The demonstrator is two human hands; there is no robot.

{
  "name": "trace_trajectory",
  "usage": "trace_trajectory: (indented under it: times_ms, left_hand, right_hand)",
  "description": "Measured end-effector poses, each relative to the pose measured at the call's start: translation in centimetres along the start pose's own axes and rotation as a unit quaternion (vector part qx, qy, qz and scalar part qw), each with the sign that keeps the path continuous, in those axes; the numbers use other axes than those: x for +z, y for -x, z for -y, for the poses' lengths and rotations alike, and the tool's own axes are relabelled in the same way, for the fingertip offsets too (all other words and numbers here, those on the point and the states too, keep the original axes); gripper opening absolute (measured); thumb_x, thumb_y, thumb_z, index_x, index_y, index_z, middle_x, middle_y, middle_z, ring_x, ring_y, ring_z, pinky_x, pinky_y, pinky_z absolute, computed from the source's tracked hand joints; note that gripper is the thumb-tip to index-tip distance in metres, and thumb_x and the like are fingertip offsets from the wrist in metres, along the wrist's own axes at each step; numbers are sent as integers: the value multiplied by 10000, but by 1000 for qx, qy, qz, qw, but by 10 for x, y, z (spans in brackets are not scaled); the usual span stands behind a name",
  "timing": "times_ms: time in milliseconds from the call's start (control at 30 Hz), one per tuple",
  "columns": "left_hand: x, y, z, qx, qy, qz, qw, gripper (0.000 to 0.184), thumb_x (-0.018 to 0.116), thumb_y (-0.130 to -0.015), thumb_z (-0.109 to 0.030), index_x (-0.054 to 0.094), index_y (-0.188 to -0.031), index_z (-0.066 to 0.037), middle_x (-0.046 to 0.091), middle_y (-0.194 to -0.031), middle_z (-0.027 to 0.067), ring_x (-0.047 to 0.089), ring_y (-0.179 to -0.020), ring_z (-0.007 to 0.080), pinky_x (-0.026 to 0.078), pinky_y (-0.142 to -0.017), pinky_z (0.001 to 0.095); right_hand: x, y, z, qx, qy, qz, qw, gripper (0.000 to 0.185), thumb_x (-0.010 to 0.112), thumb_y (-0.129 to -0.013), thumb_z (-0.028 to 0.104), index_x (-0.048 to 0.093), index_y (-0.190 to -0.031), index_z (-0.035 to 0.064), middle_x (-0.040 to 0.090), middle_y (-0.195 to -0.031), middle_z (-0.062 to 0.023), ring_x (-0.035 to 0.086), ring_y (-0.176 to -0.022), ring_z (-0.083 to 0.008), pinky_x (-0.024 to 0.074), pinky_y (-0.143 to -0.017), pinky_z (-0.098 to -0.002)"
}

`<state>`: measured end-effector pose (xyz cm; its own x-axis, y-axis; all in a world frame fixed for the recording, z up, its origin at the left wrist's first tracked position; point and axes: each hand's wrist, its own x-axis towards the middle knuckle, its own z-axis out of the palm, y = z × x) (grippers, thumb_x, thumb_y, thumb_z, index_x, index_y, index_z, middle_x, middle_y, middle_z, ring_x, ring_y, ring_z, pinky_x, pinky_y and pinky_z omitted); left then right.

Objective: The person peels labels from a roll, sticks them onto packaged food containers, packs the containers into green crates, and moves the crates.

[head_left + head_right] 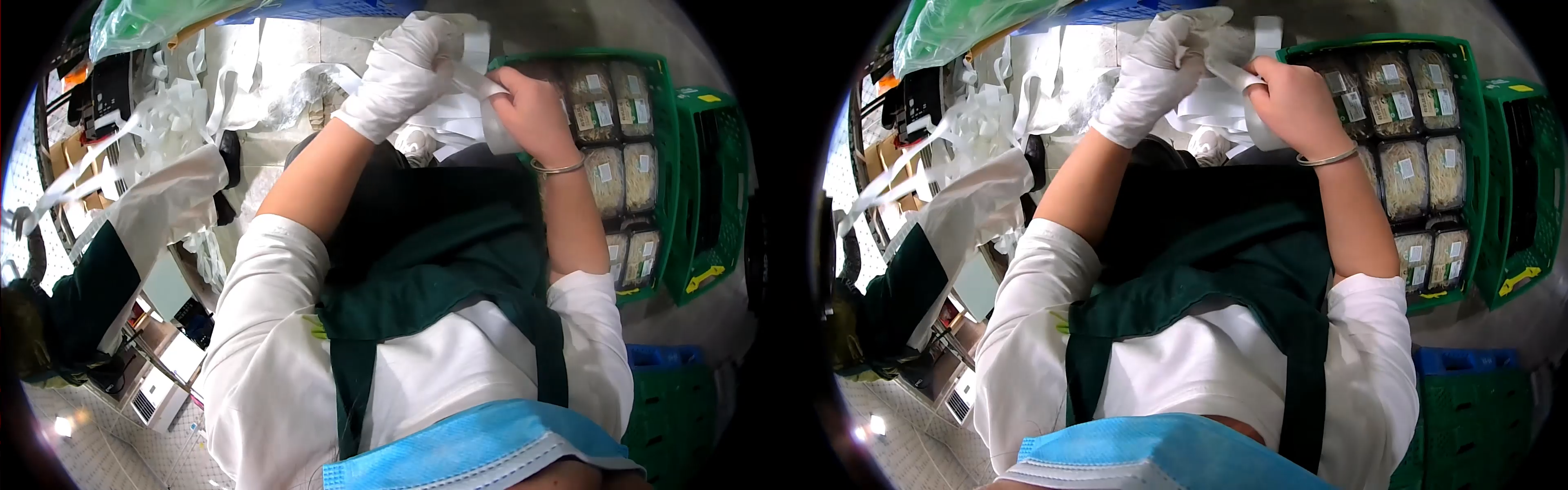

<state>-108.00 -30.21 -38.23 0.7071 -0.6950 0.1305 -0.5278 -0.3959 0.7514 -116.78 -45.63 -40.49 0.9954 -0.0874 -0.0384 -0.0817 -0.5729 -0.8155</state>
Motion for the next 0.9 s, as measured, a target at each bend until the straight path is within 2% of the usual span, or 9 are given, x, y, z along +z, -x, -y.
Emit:
trace_trajectory:
  times_ms: [67, 200, 300, 333, 600, 733, 767, 867, 900]
  left_hand:
    - [10, 2, -3, -128, 200, 75, 968, 451, 592, -745, -189, 457, -1159, -71, 516, -1064, 100, 500, -931, 174, 398, -823, 289]
    - [34, 7, -6, -8, -44, 74, 996, 629, 587, -658, -28, 350, -1233, -119, 428, -1162, 133, 467, -997, 233, 416, -803, 288]
    - [37, 3, -11, 58, -68, -112, 990, 492, 564, -586, -33, 480, -1070, -64, 499, -1037, 161, 543, -774, 274, 451, -677, 333]
    - [38, 1, -8, 50, -19, -130, 990, 427, 457, -635, 81, 536, -1029, -64, 533, -997, 99, 530, -904, 220, 445, -720, 258]
    - [11, 7, -16, -253, 267, 121, 922, 135, 582, -782, -139, 593, -831, -14, 534, -649, -27, 480, -618, 51, 400, -548, 187]
    - [12, 9, -6, -276, 284, 77, 915, 70, 536, -794, -82, 590, -778, -40, 532, -678, -23, 460, -617, 45, 386, -544, 185]
    - [19, 4, 40, -60, 95, -37, 993, 60, 533, -784, -62, 585, -759, -47, 549, -720, -10, 475, -637, 66, 400, -567, 195]
    - [-47, 2, 51, -172, 10, -138, 975, 213, 570, -754, -171, 587, -887, -5, 596, -741, 62, 522, -656, 114, 432, -611, 236]
    - [-61, 4, 63, -256, -28, -158, 953, 231, 561, -765, -204, 592, -881, -6, 596, -731, 61, 521, -646, 110, 426, -594, 235]
  right_hand:
    - [-3, 4, -5, 1, -34, 15, 999, 130, 487, -723, 153, 542, -727, 35, 522, -589, -156, 529, -580, -324, 418, -521, -372]
    - [-7, 1, -7, 20, 9, -20, 1000, 221, 479, -759, 212, 504, -668, 12, 521, -602, -168, 510, -570, -343, 410, -517, -384]
    - [-8, 5, -4, 44, 56, 38, 997, 238, 496, -770, 237, 509, -658, 26, 526, -587, -156, 513, -553, -332, 413, -509, -381]
    - [-8, 7, -4, 44, 56, 34, 997, 238, 496, -770, 237, 509, -658, 26, 526, -587, -156, 513, -553, -332, 413, -509, -381]
    - [-7, 18, -17, -139, 86, -36, 986, 301, 514, -789, 258, 445, -570, 62, 448, -492, -83, 471, -471, -272, 366, -416, -331]
    - [3, 20, -8, -271, 115, -123, 948, 279, 572, -747, 204, 434, -537, 84, 425, -484, -49, 460, -453, -225, 361, -403, -298]
    - [2, 25, 2, -339, 103, -152, 923, 261, 586, -732, 189, 442, -541, 83, 423, -492, -45, 459, -453, -210, 367, -409, -290]
    - [-10, 46, 19, -421, 53, -192, 885, 156, 610, -693, 123, 503, -600, 60, 466, -560, -65, 479, -482, -201, 393, -444, -261]
    - [-19, 48, 10, -341, 16, -221, 914, 86, 593, -706, 93, 534, -659, 52, 501, -601, -60, 496, -504, -200, 404, -460, -259]
